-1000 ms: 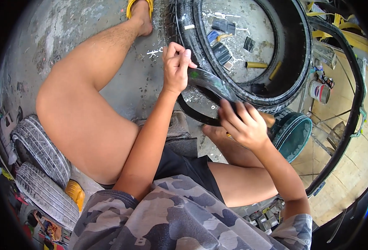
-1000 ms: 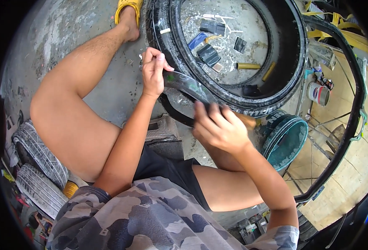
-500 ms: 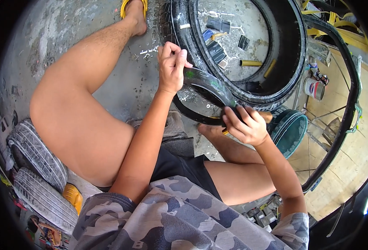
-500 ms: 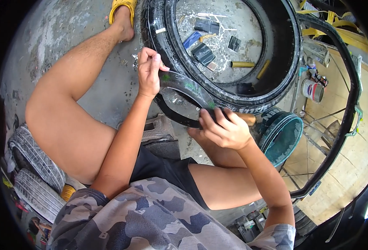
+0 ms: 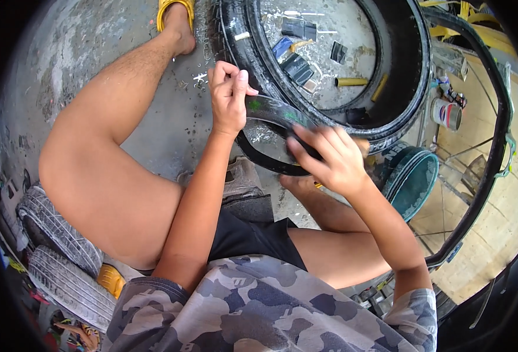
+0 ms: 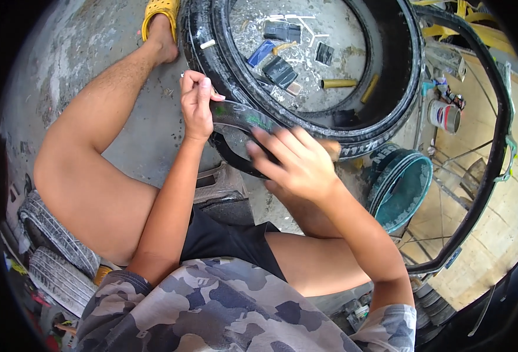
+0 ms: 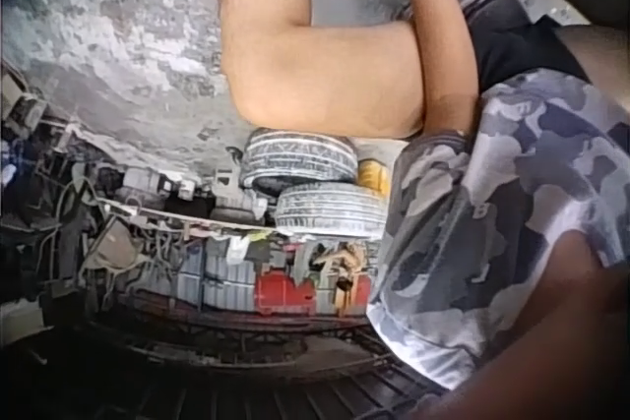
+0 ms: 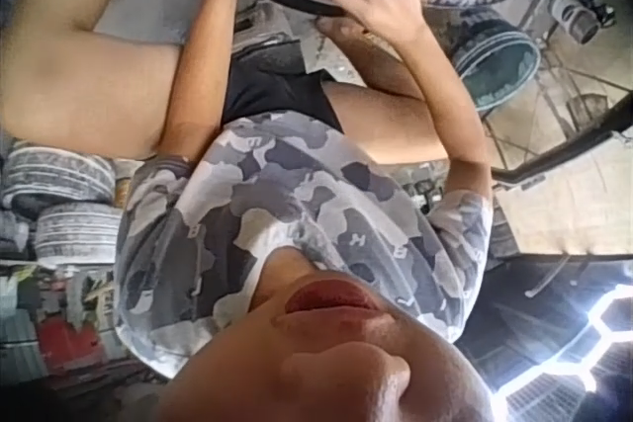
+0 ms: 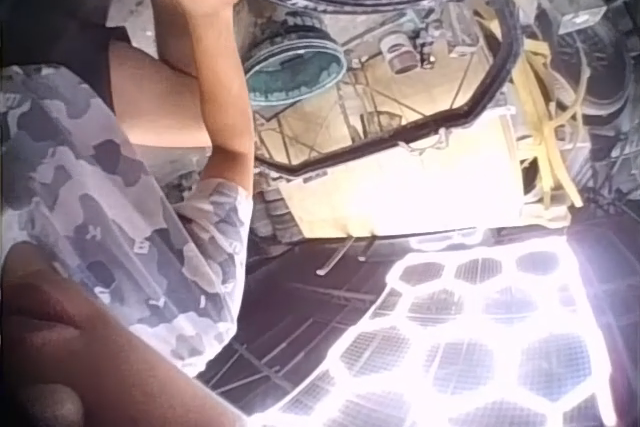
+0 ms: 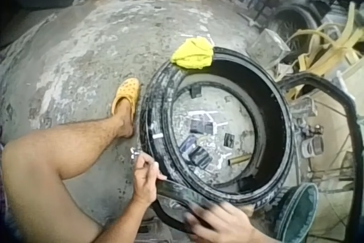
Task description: The recorder is repairing a motorcycle tire inner tube by cleaning the puncture area with a tool and applying patches.
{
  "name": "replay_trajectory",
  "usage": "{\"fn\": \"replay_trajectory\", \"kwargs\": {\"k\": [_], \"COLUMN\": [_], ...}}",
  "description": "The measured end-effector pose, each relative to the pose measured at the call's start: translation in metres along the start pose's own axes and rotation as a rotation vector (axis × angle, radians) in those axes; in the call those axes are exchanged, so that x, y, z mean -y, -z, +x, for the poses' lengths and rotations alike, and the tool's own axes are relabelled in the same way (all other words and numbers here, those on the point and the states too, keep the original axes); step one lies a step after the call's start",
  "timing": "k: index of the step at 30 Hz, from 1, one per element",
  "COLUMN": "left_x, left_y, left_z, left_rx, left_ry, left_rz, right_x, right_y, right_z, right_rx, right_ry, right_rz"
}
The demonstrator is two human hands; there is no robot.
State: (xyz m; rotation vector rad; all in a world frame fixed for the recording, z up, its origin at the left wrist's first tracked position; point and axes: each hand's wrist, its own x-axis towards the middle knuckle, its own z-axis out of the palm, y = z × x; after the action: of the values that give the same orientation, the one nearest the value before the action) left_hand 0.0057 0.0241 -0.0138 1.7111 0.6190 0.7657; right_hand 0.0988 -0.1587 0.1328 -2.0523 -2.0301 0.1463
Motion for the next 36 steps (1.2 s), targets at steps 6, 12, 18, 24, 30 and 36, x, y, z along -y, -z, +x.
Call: {"fn": "replay_trajectory", "kwargs": {"k": [6, 12, 18, 24, 30, 36], "left_x": [0.007, 0.002, 0.011, 0.004, 0.017, 0.004], "left_y": [0.013, 0.001, 0.012, 0.003, 0.01, 0.0], "left_z": [-0.002, 0.004, -0.004, -0.002, -0.002, 0.0], "left_rx": [-0.011, 0.011, -0.029, 0.014, 0.0, 0.01], "left_ry": [0.019, -0.026, 0.118, 0.078, 0.168, 0.078], "left_rz": [0.046, 0.048, -0.104, -0.074, -0.188, -0.08], "right_x": [-0.008, -0.01, -0.009, -0.003, -0.017, 0.006], "right_y": [-0.01, -0.007, -0.01, -0.008, -0.025, -0.024], "right_z": [0.003, -0.018, 0.021, -0.039, 0.047, -0.088], "right_rx": [-0.008, -0.086, 0.015, -0.118, -0.04, -0.184], "right_ry": [-0.112, -0.132, -0.165, -0.158, -0.137, -0.187], "right_rz": [0.239, 0.183, 0.342, 0.232, 0.367, 0.193]}}
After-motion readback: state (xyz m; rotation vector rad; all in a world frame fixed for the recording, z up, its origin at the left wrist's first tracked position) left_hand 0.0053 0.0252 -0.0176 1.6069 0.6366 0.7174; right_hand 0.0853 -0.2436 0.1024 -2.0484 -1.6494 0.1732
